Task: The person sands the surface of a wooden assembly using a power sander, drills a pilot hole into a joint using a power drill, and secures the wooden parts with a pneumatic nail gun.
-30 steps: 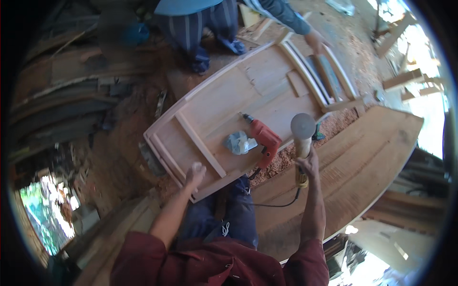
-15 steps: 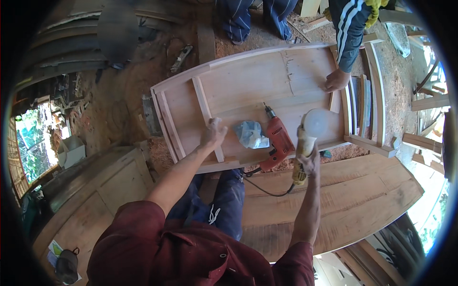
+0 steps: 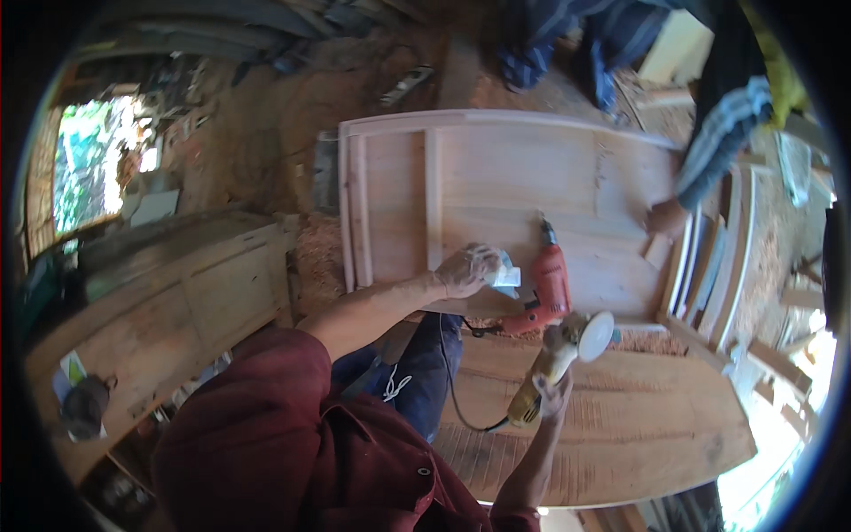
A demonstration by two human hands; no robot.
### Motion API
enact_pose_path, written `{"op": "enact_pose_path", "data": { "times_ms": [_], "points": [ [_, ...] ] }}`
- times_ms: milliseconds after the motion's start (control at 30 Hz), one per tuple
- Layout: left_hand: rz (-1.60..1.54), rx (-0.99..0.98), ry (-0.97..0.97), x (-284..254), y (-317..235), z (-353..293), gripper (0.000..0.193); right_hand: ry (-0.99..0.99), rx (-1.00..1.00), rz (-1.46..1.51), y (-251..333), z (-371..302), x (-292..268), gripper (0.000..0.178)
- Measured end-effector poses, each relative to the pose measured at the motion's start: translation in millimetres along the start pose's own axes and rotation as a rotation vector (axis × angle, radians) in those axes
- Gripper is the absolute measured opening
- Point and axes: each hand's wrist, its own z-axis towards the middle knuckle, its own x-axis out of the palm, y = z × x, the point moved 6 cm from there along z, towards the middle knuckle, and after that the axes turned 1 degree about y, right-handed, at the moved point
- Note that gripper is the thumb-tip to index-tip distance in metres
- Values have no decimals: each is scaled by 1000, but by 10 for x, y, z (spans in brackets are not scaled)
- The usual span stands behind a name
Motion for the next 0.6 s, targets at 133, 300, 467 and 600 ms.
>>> {"op": "enact_pose_path", "data": {
  "times_ms": [133, 300, 467, 600],
  "points": [
    [-139, -110, -82, -634, -120, -548, 33, 132, 56, 126, -175, -364, 430, 83],
    [-105, -363, -187, -1673, 22, -1835, 28, 361, 146, 112, 420, -440, 1601, 78],
    [-56, -1107, -265, -2155, 1054, -3664, 37, 627, 75, 110, 812, -254, 3188, 72],
    [-143, -1627, -482, -2183, 2022, -5254, 40, 784, 164, -32, 705, -107, 4672, 78]
  ]
}}
